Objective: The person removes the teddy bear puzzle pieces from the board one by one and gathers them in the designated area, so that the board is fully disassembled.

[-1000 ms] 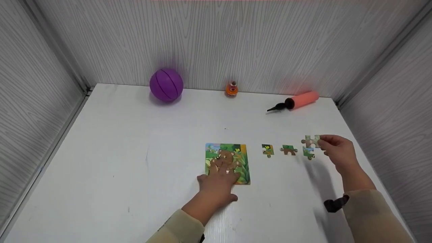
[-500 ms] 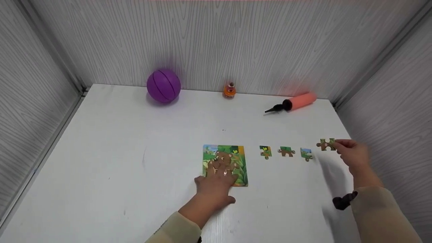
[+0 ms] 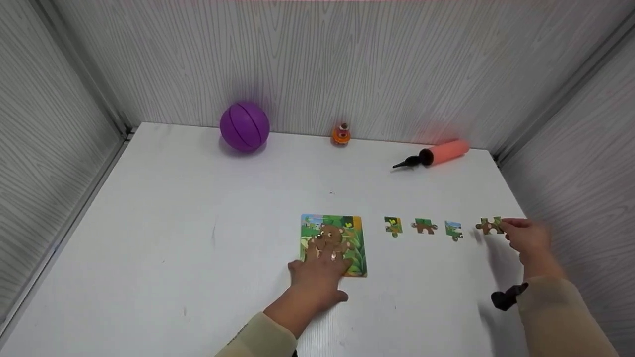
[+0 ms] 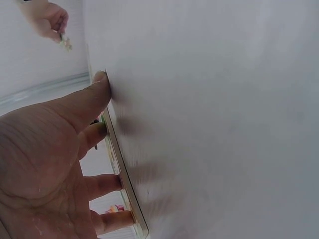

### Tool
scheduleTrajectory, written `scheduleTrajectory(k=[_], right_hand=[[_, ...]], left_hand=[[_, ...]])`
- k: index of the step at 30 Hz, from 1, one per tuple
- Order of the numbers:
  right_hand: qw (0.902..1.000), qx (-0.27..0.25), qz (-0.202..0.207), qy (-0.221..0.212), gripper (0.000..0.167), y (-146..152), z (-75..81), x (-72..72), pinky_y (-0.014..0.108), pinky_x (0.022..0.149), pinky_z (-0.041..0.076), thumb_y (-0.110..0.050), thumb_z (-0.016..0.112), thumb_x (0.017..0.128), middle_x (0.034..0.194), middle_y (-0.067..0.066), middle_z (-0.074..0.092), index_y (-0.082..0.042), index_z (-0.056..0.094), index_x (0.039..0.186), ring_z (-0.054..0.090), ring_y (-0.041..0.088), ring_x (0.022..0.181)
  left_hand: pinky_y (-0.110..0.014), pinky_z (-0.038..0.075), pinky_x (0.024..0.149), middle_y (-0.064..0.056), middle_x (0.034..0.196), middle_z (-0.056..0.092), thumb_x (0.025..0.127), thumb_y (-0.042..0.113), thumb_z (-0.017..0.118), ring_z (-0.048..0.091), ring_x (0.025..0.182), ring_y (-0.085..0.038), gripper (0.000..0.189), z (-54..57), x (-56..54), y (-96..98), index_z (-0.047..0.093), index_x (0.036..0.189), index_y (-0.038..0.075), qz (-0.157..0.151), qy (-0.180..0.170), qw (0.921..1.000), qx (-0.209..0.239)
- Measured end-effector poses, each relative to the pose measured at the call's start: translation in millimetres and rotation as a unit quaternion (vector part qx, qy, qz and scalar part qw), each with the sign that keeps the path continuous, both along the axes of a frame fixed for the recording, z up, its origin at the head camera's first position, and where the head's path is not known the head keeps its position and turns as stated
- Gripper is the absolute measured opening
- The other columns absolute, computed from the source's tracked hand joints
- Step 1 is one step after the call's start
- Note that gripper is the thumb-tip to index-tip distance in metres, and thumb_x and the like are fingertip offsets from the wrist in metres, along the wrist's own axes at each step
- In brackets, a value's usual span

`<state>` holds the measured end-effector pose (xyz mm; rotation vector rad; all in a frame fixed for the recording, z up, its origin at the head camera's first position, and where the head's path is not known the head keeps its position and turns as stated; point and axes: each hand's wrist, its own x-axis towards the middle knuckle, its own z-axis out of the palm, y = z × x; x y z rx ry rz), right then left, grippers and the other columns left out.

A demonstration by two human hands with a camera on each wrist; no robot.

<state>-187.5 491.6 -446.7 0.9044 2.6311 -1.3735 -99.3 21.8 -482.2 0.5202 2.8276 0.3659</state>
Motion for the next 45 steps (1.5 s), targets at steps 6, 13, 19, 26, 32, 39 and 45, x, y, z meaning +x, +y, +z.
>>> scheduleTrajectory(k=[6,13,19,26,32,39,45], right_hand=[[0.9991,0.028,0.009,-0.030,0.041,4,-5.8,-0.2,0.032,0.074,0.053,-0.028,0.062,0.106,0.094,-0.001,0.065,0.002,0.065,0.134,0.059,0.015,0.088],[0.9960,0.074,0.030,-0.041,0.045,6,-12.3,1.9,0.028,0.071,0.050,-0.021,0.060,0.105,0.122,0.024,0.066,0.011,0.062,0.137,0.063,0.030,0.105],[0.9960,0.070,0.035,-0.042,0.046,7,-15.5,0.6,0.025,0.069,0.053,-0.023,0.061,0.105,0.132,0.030,0.061,0.010,0.063,0.136,0.062,0.039,0.114],[0.9966,0.065,0.023,-0.046,0.045,7,-15.4,0.3,0.029,0.066,0.056,-0.021,0.062,0.104,0.108,0.014,0.070,0.010,0.063,0.137,0.065,0.015,0.080],[0.9967,0.061,0.014,-0.050,0.047,7,-17.1,1.0,0.028,0.070,0.053,-0.024,0.061,0.103,0.115,0.012,0.067,0.006,0.062,0.139,0.063,0.020,0.095],[0.9966,0.059,0.019,-0.055,0.048,3,-20.1,-4.0,0.027,0.072,0.051,-0.025,0.057,0.104,0.123,0.015,0.064,0.003,0.060,0.143,0.061,0.024,0.103],[0.9982,0.034,0.027,-0.041,0.051,-7,-22.1,-5.9,0.026,0.074,0.052,-0.026,0.051,0.108,0.141,0.022,0.056,0.004,0.054,0.149,0.059,0.023,0.109]], left_hand=[[-0.079,0.047,0.087,-0.005,0.171,0.034,0.082,0.053,0.088,0.023,0.155,-0.045,0.077,0.3,0.1,1.4,0.061,0.151,0.032,-0.006,0.006,1.0000,0.000],[-0.078,0.048,0.086,-0.005,0.170,0.035,0.082,0.054,0.088,0.025,0.154,-0.046,0.077,0.7,0.9,2.0,0.061,0.151,0.033,-0.008,0.012,0.9999,0.000],[-0.075,0.049,0.083,-0.005,0.170,0.034,0.084,0.055,0.086,0.024,0.154,-0.046,0.076,2.9,1.0,1.1,0.060,0.152,0.034,-0.012,0.013,0.9997,-0.016],[-0.077,0.047,0.088,-0.005,0.173,0.028,0.084,0.055,0.086,0.021,0.157,-0.045,0.078,3.2,-0.2,2.6,0.058,0.154,0.035,-0.011,-0.006,0.9999,-0.012],[-0.077,0.048,0.086,-0.002,0.171,0.032,0.083,0.055,0.087,0.023,0.156,-0.045,0.077,1.7,-0.3,3.0,0.060,0.152,0.035,-0.012,0.004,0.9999,-0.009],[-0.076,0.050,0.083,-0.004,0.170,0.034,0.083,0.058,0.086,0.025,0.155,-0.044,0.078,1.1,0.9,1.2,0.059,0.152,0.035,-0.011,0.015,0.9995,-0.025],[-0.076,0.050,0.083,-0.005,0.171,0.033,0.083,0.057,0.086,0.025,0.154,-0.045,0.077,0.7,1.4,0.1,0.060,0.151,0.035,-0.007,0.014,0.9996,-0.025]])
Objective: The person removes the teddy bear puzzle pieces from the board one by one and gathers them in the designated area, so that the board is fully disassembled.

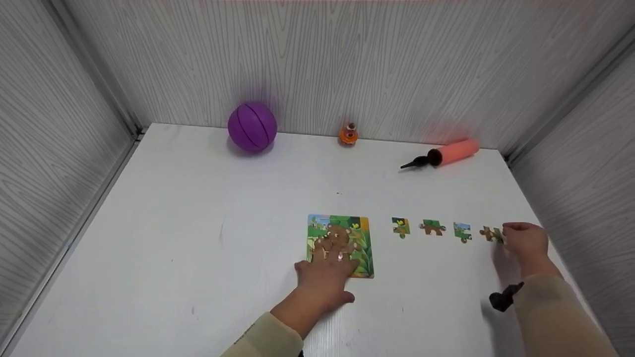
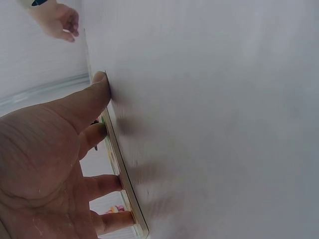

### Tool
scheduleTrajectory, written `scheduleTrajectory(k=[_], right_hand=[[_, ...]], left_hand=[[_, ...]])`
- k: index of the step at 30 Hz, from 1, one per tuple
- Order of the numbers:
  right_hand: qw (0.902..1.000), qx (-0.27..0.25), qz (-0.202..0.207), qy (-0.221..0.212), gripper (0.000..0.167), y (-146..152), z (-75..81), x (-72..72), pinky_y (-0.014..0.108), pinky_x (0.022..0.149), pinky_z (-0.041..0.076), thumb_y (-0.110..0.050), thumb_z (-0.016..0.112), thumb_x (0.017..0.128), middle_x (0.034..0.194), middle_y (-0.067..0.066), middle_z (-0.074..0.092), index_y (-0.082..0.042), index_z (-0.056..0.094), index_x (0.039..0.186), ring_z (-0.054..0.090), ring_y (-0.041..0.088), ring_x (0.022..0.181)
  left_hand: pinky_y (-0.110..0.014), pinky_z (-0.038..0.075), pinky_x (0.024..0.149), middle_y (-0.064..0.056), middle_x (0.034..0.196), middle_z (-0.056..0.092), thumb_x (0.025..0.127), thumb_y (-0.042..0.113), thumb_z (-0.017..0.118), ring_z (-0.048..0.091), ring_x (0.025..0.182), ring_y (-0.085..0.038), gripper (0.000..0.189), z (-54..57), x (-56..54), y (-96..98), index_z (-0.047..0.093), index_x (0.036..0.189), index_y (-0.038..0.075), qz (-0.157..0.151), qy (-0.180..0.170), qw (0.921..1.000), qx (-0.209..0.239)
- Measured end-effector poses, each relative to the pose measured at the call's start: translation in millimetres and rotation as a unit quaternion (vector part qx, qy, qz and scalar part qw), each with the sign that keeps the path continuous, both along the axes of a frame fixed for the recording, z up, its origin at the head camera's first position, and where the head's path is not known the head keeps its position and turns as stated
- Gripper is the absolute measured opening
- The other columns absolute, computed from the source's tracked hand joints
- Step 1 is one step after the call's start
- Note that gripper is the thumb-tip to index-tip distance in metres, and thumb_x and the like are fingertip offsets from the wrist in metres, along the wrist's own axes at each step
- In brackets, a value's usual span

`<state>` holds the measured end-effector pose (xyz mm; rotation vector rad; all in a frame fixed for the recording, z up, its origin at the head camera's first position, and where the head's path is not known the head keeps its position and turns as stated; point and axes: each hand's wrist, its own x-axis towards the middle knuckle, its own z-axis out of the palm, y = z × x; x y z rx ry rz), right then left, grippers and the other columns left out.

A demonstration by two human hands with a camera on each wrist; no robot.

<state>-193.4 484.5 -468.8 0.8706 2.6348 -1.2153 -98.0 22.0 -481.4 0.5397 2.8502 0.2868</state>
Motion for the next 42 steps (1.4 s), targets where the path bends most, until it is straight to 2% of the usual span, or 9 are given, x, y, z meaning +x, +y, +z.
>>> scheduleTrajectory(k=[5,9,13,18,24,28,33,42], right_hand=[[0.9997,-0.020,-0.008,0.007,0.052,-11,-0.7,2.2,0.030,0.079,0.054,-0.029,0.049,0.110,0.146,0.021,0.052,0.003,0.052,0.151,0.057,0.021,0.109],[0.9994,-0.026,-0.001,0.025,0.054,-27,2.7,0.6,0.035,0.087,0.050,-0.031,0.049,0.110,0.149,0.022,0.051,0.003,0.051,0.152,0.055,0.024,0.117],[0.9982,-0.030,0.014,0.050,0.053,-50,6.8,-4.3,0.031,0.085,0.050,-0.031,0.050,0.111,0.143,0.020,0.057,0.004,0.052,0.150,0.058,0.023,0.113],[0.9932,-0.044,0.054,0.093,0.046,-87,8.8,-6.4,0.023,0.080,0.052,-0.026,0.052,0.111,0.128,0.014,0.065,0.005,0.057,0.145,0.063,0.022,0.108],[0.9857,-0.053,0.109,0.117,0.043,-140,11.7,-1.9,0.026,0.076,0.051,-0.027,0.059,0.108,0.122,0.014,0.067,0.004,0.063,0.138,0.061,0.021,0.105],[0.9808,-0.070,0.136,0.122,0.039,-174,12.2,1.4,0.026,0.076,0.051,-0.023,0.063,0.107,0.115,0.012,0.068,0.004,0.065,0.134,0.061,0.021,0.098],[0.9714,-0.096,0.173,0.132,0.031,-212,8.5,6.3,0.025,0.075,0.052,-0.015,0.066,0.104,0.106,0.009,0.069,0.005,0.069,0.127,0.061,0.018,0.092],[0.9633,-0.096,0.232,0.096,0.024,-273,-9.7,20.0,0.032,0.080,0.053,-0.017,0.071,0.101,0.107,0.010,0.071,-0.001,0.075,0.119,0.063,0.023,0.096]], left_hand=[[-0.078,0.047,0.084,-0.006,0.170,0.033,0.083,0.053,0.087,0.025,0.154,-0.048,0.074,-0.5,1.6,-1.7,0.061,0.150,0.034,0.003,-0.005,0.9999,0.015],[-0.079,0.046,0.086,-0.004,0.170,0.034,0.084,0.053,0.087,0.023,0.155,-0.046,0.074,-1.2,2.1,-3.1,0.061,0.150,0.033,0.002,-0.010,0.9998,0.020],[-0.079,0.046,0.086,-0.003,0.170,0.035,0.084,0.054,0.087,0.023,0.155,-0.045,0.074,-2.4,1.7,-3.6,0.061,0.150,0.033,0.001,-0.010,0.9998,0.019],[-0.079,0.046,0.088,-0.010,0.171,0.030,0.085,0.056,0.085,0.023,0.155,-0.047,0.075,-4.1,0.9,-3.5,0.059,0.152,0.035,0.003,-0.015,0.9999,0.009],[-0.079,0.044,0.093,-0.024,0.172,0.021,0.087,0.057,0.082,0.019,0.157,-0.049,0.077,-5.3,1.9,-2.9,0.055,0.156,0.037,0.012,-0.034,0.9993,0.011],[-0.080,0.043,0.094,-0.030,0.170,0.022,0.088,0.056,0.082,0.018,0.157,-0.051,0.077,-4.6,2.0,-2.1,0.054,0.157,0.036,0.015,-0.044,0.9988,0.016],[-0.076,0.044,0.094,-0.030,0.169,0.024,0.087,0.057,0.083,0.020,0.157,-0.050,0.078,-2.7,0.6,-2.7,0.054,0.156,0.036,0.015,-0.038,0.9990,0.014],[-0.076,0.042,0.098,-0.028,0.171,0.021,0.087,0.058,0.082,0.015,0.157,-0.053,0.081,-4.2,-1.6,0.2,0.050,0.159,0.039,0.026,-0.053,0.9981,0.014]])
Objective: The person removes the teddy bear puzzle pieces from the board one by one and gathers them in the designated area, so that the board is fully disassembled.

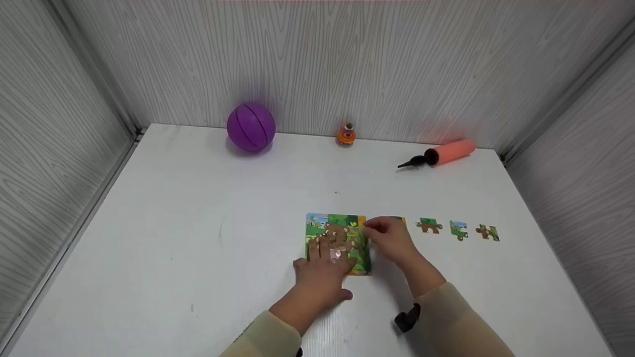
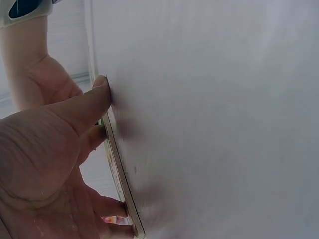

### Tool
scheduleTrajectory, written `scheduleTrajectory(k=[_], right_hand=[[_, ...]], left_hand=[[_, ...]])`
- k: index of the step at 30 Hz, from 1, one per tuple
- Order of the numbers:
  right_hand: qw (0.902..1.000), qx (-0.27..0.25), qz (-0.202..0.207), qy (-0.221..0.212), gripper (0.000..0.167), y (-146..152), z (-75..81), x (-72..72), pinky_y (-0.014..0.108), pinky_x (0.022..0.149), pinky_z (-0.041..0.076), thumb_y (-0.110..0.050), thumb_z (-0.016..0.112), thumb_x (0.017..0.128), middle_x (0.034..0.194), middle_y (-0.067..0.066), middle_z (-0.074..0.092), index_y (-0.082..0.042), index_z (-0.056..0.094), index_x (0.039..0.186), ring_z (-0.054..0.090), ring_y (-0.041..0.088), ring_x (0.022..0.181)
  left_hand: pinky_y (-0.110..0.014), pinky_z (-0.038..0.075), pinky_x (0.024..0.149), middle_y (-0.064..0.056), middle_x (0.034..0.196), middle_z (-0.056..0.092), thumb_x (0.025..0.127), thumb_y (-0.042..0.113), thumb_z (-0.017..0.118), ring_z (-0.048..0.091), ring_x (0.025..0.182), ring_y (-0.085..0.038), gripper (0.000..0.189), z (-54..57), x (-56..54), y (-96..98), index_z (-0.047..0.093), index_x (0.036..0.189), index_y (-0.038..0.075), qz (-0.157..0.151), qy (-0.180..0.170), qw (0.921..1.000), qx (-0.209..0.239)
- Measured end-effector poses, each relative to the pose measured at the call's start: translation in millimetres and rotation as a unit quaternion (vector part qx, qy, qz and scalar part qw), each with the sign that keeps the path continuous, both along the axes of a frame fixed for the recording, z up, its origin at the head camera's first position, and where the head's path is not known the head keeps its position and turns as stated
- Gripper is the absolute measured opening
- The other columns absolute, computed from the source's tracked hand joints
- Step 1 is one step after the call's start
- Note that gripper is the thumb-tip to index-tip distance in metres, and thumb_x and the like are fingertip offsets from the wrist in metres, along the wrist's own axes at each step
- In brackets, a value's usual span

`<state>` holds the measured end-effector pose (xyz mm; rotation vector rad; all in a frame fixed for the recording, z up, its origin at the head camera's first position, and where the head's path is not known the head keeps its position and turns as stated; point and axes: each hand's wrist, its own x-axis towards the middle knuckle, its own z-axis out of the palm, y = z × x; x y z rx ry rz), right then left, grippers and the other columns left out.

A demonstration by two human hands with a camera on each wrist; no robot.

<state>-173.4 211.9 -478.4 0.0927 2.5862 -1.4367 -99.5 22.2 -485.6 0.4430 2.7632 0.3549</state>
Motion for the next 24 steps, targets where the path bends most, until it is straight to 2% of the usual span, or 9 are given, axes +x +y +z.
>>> scheduleTrajectory(k=[8,15,19,24], right_hand=[[0.9974,0.056,0.044,-0.011,0.022,-34,-14.8,5.4,0.037,0.081,0.055,-0.012,0.072,0.100,0.105,0.006,0.071,-0.004,0.075,0.120,0.061,0.021,0.094],[0.9959,0.075,0.048,-0.016,0.030,-38,-15.5,3.5,0.031,0.069,0.051,-0.016,0.077,0.097,0.095,0.005,0.067,-0.003,0.075,0.124,0.060,0.018,0.085],[0.9966,0.069,0.041,-0.015,0.032,-39,-17.6,3.4,0.030,0.066,0.050,-0.015,0.082,0.094,0.093,0.004,0.067,-0.005,0.076,0.124,0.060,0.018,0.083],[0.9972,0.065,0.034,-0.011,0.029,-41,-19.5,3.7,0.030,0.066,0.050,-0.012,0.084,0.091,0.091,0.003,0.069,-0.006,0.079,0.120,0.061,0.017,0.084]], left_hand=[[-0.073,0.047,0.093,-0.029,0.169,0.024,0.086,0.062,0.081,0.022,0.154,-0.053,0.086,-0.5,0.8,-1.7,0.051,0.160,0.029,-0.003,0.020,0.9995,-0.025],[-0.073,0.046,0.093,-0.028,0.170,0.023,0.086,0.064,0.079,0.020,0.155,-0.052,0.086,2.3,1.6,-1.5,0.049,0.160,0.032,-0.012,0.021,0.9992,-0.032],[-0.073,0.042,0.098,-0.027,0.172,0.017,0.088,0.063,0.078,0.013,0.157,-0.052,0.085,3.5,4.3,-4.9,0.047,0.162,0.034,-0.019,0.007,0.9997,-0.016],[-0.072,0.034,0.108,-0.025,0.175,0.009,0.083,0.060,0.083,0.003,0.161,-0.046,0.098,6.3,7.3,-16.9,0.039,0.166,0.032,-0.025,-0.029,0.9987,0.035]])
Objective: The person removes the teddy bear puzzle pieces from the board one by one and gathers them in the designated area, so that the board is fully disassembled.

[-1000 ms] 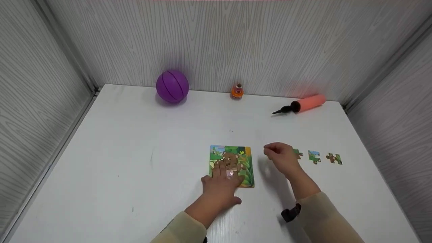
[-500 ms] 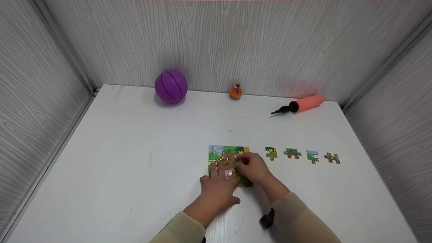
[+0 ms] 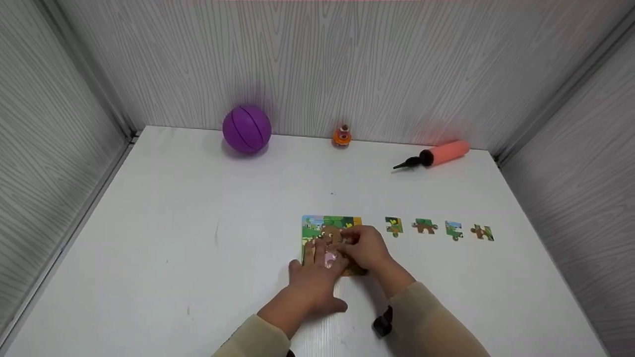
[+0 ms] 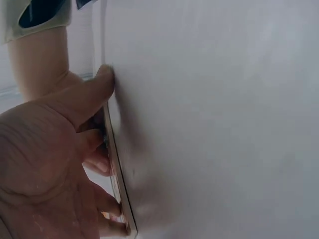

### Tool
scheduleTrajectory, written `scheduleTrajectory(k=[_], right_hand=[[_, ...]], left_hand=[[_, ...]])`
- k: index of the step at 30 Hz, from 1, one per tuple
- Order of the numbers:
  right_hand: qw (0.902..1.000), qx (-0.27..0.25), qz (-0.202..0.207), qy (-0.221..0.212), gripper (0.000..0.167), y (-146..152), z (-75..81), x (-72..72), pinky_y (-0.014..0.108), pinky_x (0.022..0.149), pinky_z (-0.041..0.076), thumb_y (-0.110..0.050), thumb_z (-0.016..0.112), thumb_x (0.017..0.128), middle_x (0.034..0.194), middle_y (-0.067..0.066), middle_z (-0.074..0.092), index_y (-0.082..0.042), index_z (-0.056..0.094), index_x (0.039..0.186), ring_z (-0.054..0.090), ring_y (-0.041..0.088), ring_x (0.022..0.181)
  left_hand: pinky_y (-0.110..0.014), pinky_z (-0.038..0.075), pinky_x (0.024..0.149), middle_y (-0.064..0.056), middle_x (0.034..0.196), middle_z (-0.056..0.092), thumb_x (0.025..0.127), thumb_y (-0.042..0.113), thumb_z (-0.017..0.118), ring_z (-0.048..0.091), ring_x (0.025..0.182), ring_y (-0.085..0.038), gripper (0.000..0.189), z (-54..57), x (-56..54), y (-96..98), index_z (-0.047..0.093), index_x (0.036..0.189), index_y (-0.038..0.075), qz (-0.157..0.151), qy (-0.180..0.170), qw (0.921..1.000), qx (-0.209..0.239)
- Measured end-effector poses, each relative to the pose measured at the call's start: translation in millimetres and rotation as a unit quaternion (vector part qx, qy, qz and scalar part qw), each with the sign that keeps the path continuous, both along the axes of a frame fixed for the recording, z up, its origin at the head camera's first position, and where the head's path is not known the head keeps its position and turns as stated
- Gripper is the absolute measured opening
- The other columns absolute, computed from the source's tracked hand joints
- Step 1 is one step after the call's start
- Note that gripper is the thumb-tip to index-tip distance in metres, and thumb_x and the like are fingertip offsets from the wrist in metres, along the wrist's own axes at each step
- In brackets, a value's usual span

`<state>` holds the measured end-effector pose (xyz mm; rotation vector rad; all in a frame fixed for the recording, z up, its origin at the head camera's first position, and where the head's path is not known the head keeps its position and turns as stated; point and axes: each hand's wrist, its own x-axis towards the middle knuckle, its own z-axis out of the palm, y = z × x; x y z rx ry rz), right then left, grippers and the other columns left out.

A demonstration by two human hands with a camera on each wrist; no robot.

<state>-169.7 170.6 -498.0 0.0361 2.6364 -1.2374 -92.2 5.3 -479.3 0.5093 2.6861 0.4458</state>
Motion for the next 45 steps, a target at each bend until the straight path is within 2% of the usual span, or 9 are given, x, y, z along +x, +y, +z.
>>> scheduleTrajectory(k=[4,9,20,24,29,38,45], right_hand=[[0.9999,0.013,-0.003,0.009,0.025,-1,-0.6,1.2,0.031,0.071,0.051,-0.011,0.084,0.092,0.092,0.002,0.069,-0.006,0.080,0.116,0.060,0.017,0.087],[0.9998,0.019,-0.011,-0.003,0.025,-2,-1.1,2.8,0.031,0.071,0.052,-0.012,0.083,0.094,0.095,0.003,0.068,-0.008,0.080,0.118,0.060,0.019,0.089],[0.9992,0.014,-0.032,-0.021,0.024,-4,0.6,0.0,0.032,0.069,0.053,-0.011,0.083,0.091,0.094,0.006,0.066,-0.006,0.079,0.114,0.061,0.021,0.088],[0.9990,0.001,-0.037,-0.025,0.025,-5,1.9,-0.8,0.032,0.069,0.052,-0.009,0.084,0.088,0.092,0.006,0.066,-0.004,0.078,0.111,0.060,0.020,0.086],[0.9984,-0.032,-0.038,-0.028,0.027,-6,3.4,-2.3,0.032,0.069,0.052,-0.003,0.084,0.085,0.092,0.008,0.066,-0.001,0.076,0.110,0.060,0.020,0.085],[0.9969,-0.059,-0.051,-0.009,0.019,-7,-1.1,0.7,0.034,0.075,0.055,-0.001,0.080,0.090,0.096,0.008,0.069,-0.002,0.075,0.108,0.063,0.021,0.089],[0.9963,-0.068,-0.052,0.006,0.024,-6,-6.0,5.7,0.030,0.066,0.052,-0.004,0.078,0.093,0.093,0.006,0.068,-0.005,0.076,0.117,0.060,0.019,0.082]], left_hand=[[-0.072,0.031,0.113,-0.024,0.175,0.012,0.081,0.053,0.087,0.007,0.161,-0.043,0.101,2.1,3.2,-11.6,0.041,0.165,0.020,0.008,-0.010,0.9984,0.055],[-0.070,0.030,0.116,-0.024,0.174,0.013,0.082,0.052,0.087,0.012,0.160,-0.046,0.100,1.4,10.8,-18.6,0.043,0.162,0.010,0.006,-0.002,0.9978,0.066],[-0.068,0.035,0.114,-0.023,0.174,0.017,0.082,0.056,0.087,0.017,0.158,-0.048,0.102,-5.9,11.7,-10.8,0.044,0.161,0.009,0.002,0.035,0.9991,0.025],[-0.070,0.032,0.114,-0.023,0.174,0.015,0.083,0.056,0.086,0.015,0.159,-0.047,0.102,-7.6,11.8,-9.0,0.043,0.162,0.009,0.005,0.026,0.9994,0.023],[-0.070,0.032,0.114,-0.021,0.175,0.015,0.083,0.054,0.086,0.015,0.159,-0.047,0.100,-5.6,10.3,-9.4,0.044,0.162,0.010,0.013,0.017,0.9995,0.021],[-0.066,0.042,0.106,-0.022,0.174,0.019,0.079,0.056,0.089,0.023,0.156,-0.048,0.102,0.9,8.5,-7.2,0.048,0.160,0.009,0.016,0.032,0.9993,-0.004],[-0.064,0.044,0.104,-0.023,0.173,0.019,0.078,0.056,0.090,0.025,0.156,-0.047,0.101,2.1,9.9,-7.1,0.050,0.158,0.009,0.014,0.038,0.9992,-0.001]])
